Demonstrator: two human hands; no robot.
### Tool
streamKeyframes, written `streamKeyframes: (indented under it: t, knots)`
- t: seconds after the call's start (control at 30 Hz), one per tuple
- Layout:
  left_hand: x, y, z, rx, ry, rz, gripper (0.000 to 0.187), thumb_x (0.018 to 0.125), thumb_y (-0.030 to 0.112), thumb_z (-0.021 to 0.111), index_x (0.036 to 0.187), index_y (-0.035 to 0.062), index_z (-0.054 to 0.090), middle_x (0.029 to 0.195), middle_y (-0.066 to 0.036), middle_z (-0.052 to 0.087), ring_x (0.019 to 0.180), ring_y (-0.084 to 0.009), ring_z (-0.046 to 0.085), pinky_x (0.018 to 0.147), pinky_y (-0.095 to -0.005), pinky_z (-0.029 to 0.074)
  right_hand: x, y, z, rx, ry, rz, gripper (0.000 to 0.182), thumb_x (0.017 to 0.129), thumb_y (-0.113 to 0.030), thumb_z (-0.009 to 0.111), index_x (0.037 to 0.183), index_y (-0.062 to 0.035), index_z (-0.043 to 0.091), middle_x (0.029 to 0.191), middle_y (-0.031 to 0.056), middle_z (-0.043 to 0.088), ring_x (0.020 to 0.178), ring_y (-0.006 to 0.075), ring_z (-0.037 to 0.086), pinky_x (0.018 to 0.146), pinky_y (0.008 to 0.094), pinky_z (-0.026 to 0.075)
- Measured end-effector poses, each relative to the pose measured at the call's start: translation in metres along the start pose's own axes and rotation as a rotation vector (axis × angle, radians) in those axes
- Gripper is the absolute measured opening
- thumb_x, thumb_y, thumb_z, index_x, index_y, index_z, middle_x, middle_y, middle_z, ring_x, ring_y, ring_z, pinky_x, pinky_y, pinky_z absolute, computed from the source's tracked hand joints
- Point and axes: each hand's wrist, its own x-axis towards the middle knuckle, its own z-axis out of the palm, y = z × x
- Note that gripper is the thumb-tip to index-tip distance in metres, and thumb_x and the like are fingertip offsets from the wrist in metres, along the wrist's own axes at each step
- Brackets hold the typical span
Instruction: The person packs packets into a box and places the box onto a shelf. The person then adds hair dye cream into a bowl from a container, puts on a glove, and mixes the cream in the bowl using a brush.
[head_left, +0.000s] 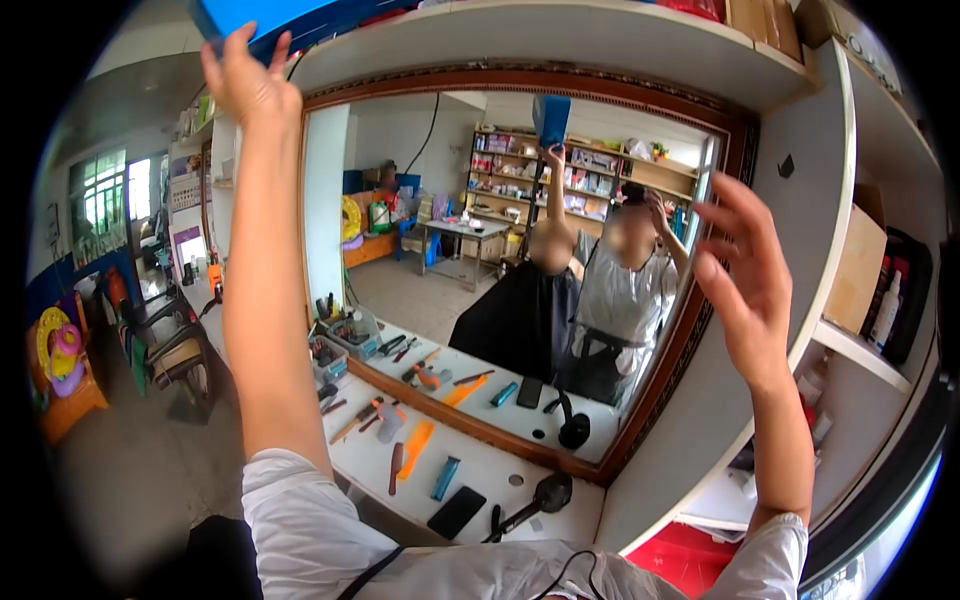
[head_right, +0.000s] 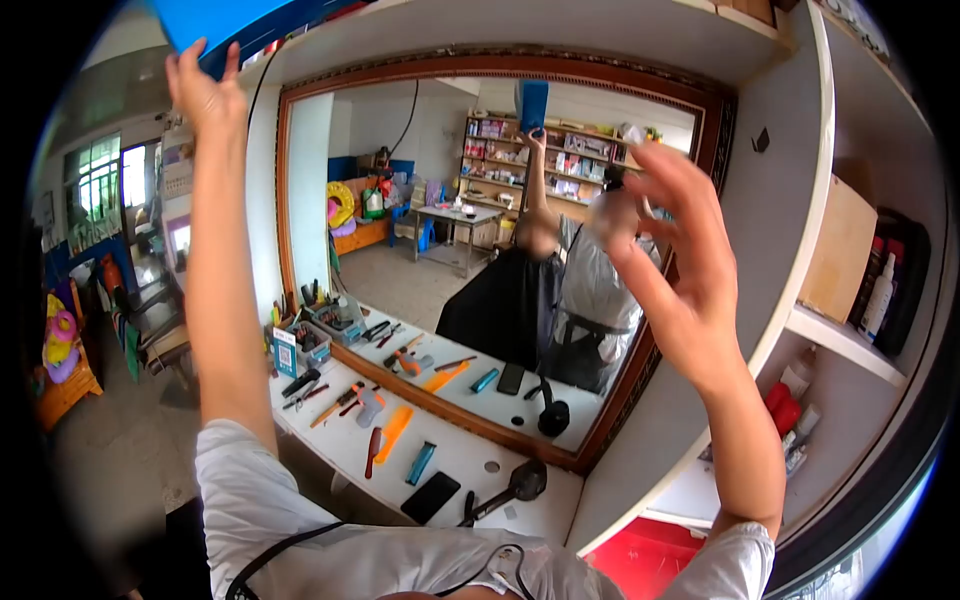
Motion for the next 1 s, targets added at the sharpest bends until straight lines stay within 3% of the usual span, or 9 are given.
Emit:
streamKeyframes:
  t: [0.03, 0.1, 0.13, 0.17, 0.3, 0.53, 0.83, 0.9, 1.0]
  knots:
    - [0.008, -0.012, 0.009, 0.023, 0.005, 0.016, 0.078, 0.071, 0.014, 0.068, 0.138, 0.011, 0.028, 0.123, -0.021, 0.039, 0.103, -0.0327, 0.048, 0.075, -0.0439, 0.053, -0.004, 0.002, -0.004, -0.09, -0.011, 0.032, 0.052, 0.081, -0.014, 0.061, 0.129, -0.0058, 0.043, 0.131, 0.0097, 0.039, 0.115, 0.0211, 0.047, 0.089, 0.0334, 0.042]
    - [0.024, -0.034, 0.024, -0.036, 0.009, 0.048, 0.073, 0.07, 0.002, 0.062, 0.135, 0.0101, 0.029, 0.116, -0.015, 0.042, 0.1, -0.0276, 0.047, 0.063, -0.0413, 0.056, -0.011, 0.01, -0.011, -0.189, -0.013, 0.06, 0.051, 0.081, -0.012, 0.061, 0.129, -0.0055, 0.044, 0.132, 0.0101, 0.038, 0.114, 0.0209, 0.047, 0.089, 0.0329, 0.043]
    - [0.031, -0.048, 0.03, 0.02, -0.015, 0.117, 0.073, 0.073, 0.014, 0.066, 0.137, 0.0142, 0.031, 0.118, -0.019, 0.042, 0.1, -0.0301, 0.048, 0.061, -0.0387, 0.057, -0.014, 0.015, -0.013, -0.214, 0.008, 0.086, 0.05, 0.082, -0.012, 0.06, 0.128, -0.0055, 0.044, 0.132, 0.0103, 0.038, 0.114, 0.0209, 0.047, 0.088, 0.0327, 0.043]
    - [0.065, -0.085, 0.023, 0.107, -0.009, 0.188, 0.071, 0.077, 0.014, 0.063, 0.14, 0.0188, 0.03, 0.108, -0.004, 0.054, 0.098, -0.0155, 0.053, 0.062, -0.0279, 0.052, -0.016, 0.021, -0.015, -0.236, 0.027, 0.115, 0.049, 0.082, -0.011, 0.06, 0.128, -0.0054, 0.044, 0.132, 0.0105, 0.038, 0.114, 0.0209, 0.047, 0.088, 0.0324, 0.043]
    - [0.021, -0.067, 0.073, 0.003, -0.003, 0.06, 0.066, 0.078, 0.01, 0.059, 0.138, 0.014, 0.033, 0.103, -0.005, 0.056, 0.087, -0.015, 0.056, 0.056, -0.0253, 0.051, -0.021, 0.038, -0.025, -0.265, 0.075, 0.169, 0.048, 0.082, -0.012, 0.06, 0.127, -0.0052, 0.045, 0.132, 0.0101, 0.038, 0.113, 0.0202, 0.047, 0.087, 0.0317, 0.043]
    - [0.031, -0.075, 0.076, 0.101, -0.051, 0.219, 0.065, 0.076, 0.003, 0.057, 0.137, 0.0095, 0.035, 0.095, -0.007, 0.058, 0.07, -0.0131, 0.056, 0.05, -0.0228, 0.049, -0.019, 0.05, -0.036, -0.243, 0.095, 0.206, 0.048, 0.081, -0.011, 0.059, 0.126, -0.0047, 0.046, 0.133, 0.0097, 0.038, 0.109, 0.0192, 0.051, 0.084, 0.0306, 0.044]
    - [0.011, -0.109, 0.075, 0.171, -0.228, 0.083, 0.069, 0.072, 0.002, 0.059, 0.136, 0.0074, 0.035, 0.099, -0.009, 0.055, 0.072, -0.014, 0.057, 0.051, -0.0223, 0.05, -0.018, 0.044, -0.034, -0.284, 0.075, 0.15, 0.047, 0.081, -0.011, 0.059, 0.125, -0.0047, 0.046, 0.133, 0.0116, 0.037, 0.108, 0.0189, 0.052, 0.083, 0.0301, 0.045]
    - [0.003, -0.119, 0.083, 0.22, -0.241, 0.105, 0.069, 0.069, 0.002, 0.061, 0.134, 0.0069, 0.039, 0.1, -0.009, 0.054, 0.076, -0.0154, 0.057, 0.052, -0.0224, 0.051, -0.019, 0.043, -0.033, -0.292, 0.074, 0.148, 0.047, 0.08, -0.011, 0.06, 0.125, -0.0049, 0.046, 0.133, 0.0116, 0.037, 0.108, 0.0191, 0.052, 0.083, 0.0301, 0.045]
    - [0.011, -0.145, 0.089, 0.51, -0.166, 0.346, 0.072, 0.064, 0.011, 0.068, 0.131, 0.0062, 0.043, 0.099, -0.014, 0.052, 0.086, -0.0233, 0.054, 0.069, -0.033, 0.05, -0.02, 0.043, -0.033, -0.291, 0.07, 0.161, 0.048, 0.08, -0.012, 0.06, 0.125, -0.0054, 0.046, 0.133, 0.0121, 0.036, 0.107, 0.0199, 0.053, 0.082, 0.0303, 0.046]
